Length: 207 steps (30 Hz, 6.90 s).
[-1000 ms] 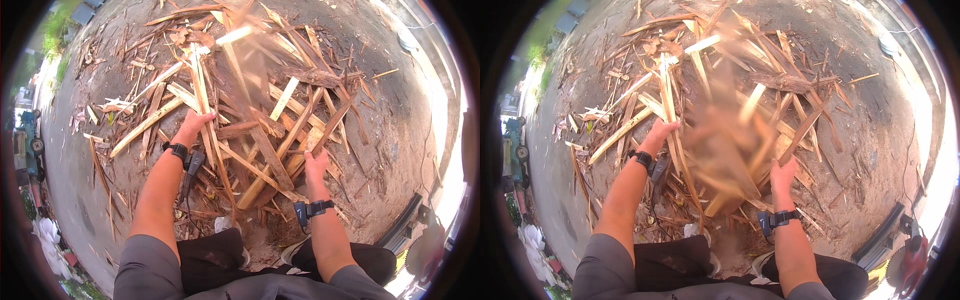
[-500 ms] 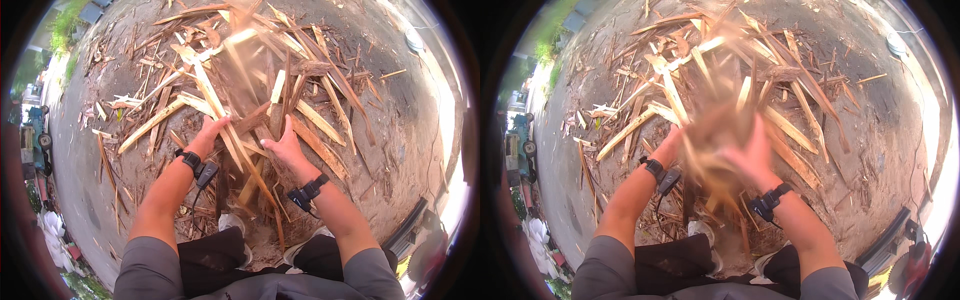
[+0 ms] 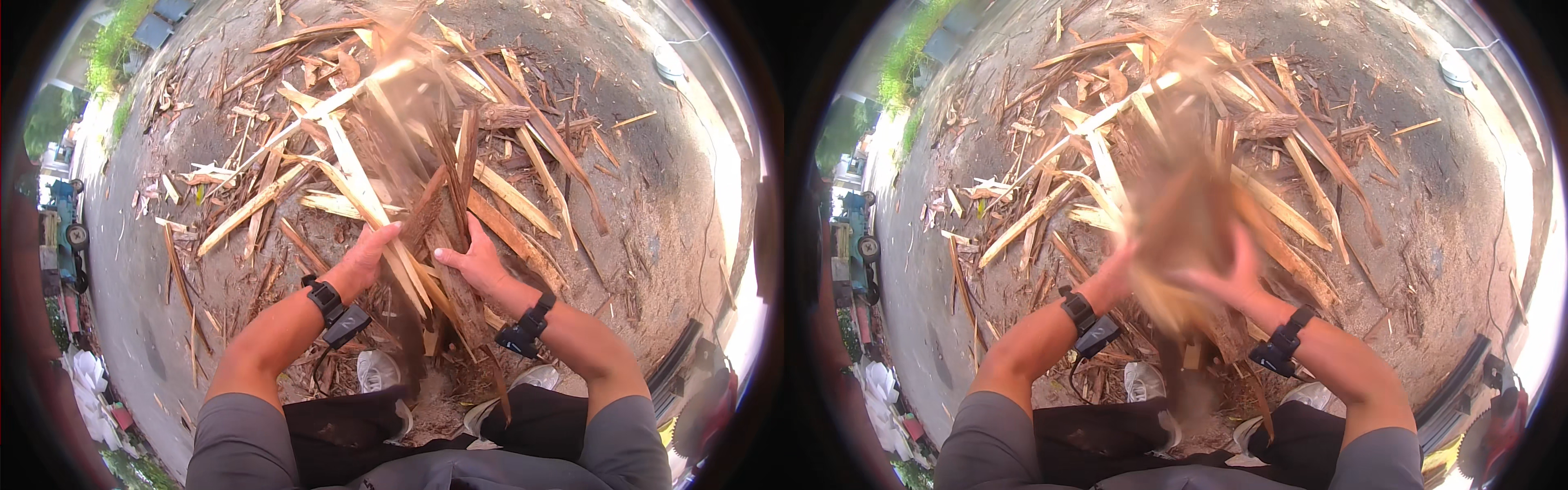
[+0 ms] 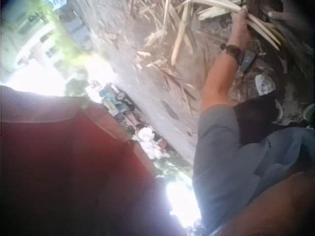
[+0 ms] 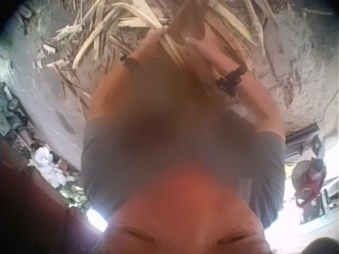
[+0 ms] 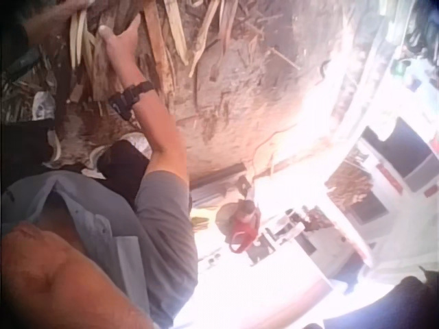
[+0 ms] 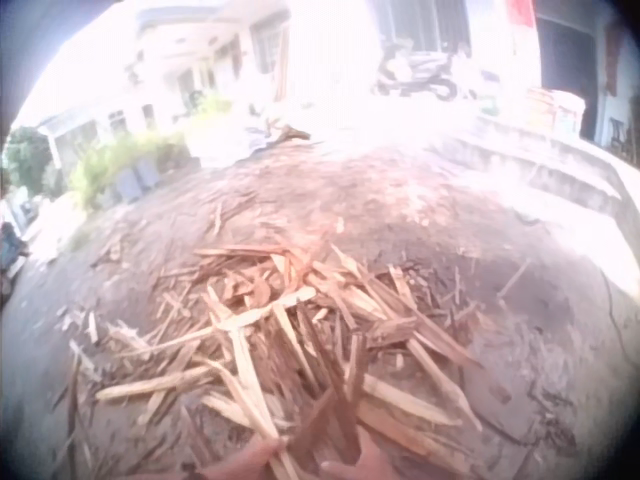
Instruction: The person uses a circular saw to cut wood pieces into smaller segments, then gathers the cut wood and wood scraps from the ground.
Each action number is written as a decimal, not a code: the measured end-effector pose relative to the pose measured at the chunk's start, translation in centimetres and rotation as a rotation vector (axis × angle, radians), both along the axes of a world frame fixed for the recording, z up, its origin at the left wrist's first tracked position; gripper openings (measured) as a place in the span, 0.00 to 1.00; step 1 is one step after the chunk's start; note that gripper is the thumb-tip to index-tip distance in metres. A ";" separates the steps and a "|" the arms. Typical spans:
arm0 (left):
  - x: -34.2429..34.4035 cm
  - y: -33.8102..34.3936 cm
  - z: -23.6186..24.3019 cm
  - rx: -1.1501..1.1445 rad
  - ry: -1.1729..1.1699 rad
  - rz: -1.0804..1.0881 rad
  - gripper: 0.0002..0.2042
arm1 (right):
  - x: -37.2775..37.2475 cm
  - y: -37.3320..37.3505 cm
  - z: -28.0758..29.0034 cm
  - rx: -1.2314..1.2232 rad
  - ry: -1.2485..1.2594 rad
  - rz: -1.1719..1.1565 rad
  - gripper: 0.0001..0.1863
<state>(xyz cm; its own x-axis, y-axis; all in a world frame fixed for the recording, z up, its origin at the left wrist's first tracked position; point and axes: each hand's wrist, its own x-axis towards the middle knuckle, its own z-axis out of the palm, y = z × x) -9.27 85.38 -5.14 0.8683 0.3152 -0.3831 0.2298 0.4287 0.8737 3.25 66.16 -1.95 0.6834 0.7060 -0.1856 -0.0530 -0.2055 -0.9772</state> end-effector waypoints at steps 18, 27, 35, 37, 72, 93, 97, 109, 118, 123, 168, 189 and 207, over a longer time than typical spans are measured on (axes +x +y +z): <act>-2.3 0.7 3.2 0.039 0.529 -0.515 0.26 | 0.2 -1.0 -3.1 -0.035 -0.157 0.235 0.37; -9.6 2.5 4.1 -0.135 0.397 -0.242 0.47 | -2.7 4.1 4.5 -0.184 -0.289 0.519 0.27; -11.9 -2.0 0.9 0.772 0.351 -0.331 0.57 | 2.7 3.3 0.3 -0.428 -0.347 0.636 0.29; -11.2 -2.8 0.9 0.823 0.414 -0.283 0.47 | 2.2 3.0 0.2 -0.445 -0.331 0.668 0.30; -7.2 -1.7 -1.0 -0.103 0.315 0.593 0.28 | -8.1 1.0 7.1 -0.550 -0.433 0.806 0.28; -8.6 -0.3 -1.5 -0.094 0.327 0.286 0.37 | -3.5 -1.5 -1.2 -0.559 -0.323 0.385 0.47; -8.2 -0.8 -0.7 -0.132 0.333 0.340 0.36 | -7.0 0.8 3.0 -0.334 -0.066 0.300 0.42; -8.7 -0.8 -1.0 -0.188 0.212 0.290 0.42 | -4.5 3.3 6.2 -0.648 -0.152 0.658 0.32; -8.4 -0.7 -1.9 -0.181 0.222 0.253 0.43 | 12.4 -3.3 -5.8 -0.639 -0.795 0.017 0.25; -9.1 -0.2 -1.9 -0.184 0.233 0.266 0.44 | 10.8 -1.7 -4.1 -0.867 -0.526 0.329 0.37; 6.8 -11.7 9.4 -0.327 -0.280 -0.448 0.27 | 4.8 -9.2 18.6 -0.155 0.033 -0.104 0.62; 7.3 -20.9 18.9 0.306 -0.658 -0.865 0.38 | -7.5 -22.8 14.1 0.638 -0.003 -0.544 0.66; 2.4 -37.2 27.2 0.625 -0.376 -0.955 0.38 | -11.6 -35.7 11.5 0.914 -0.091 -0.657 0.73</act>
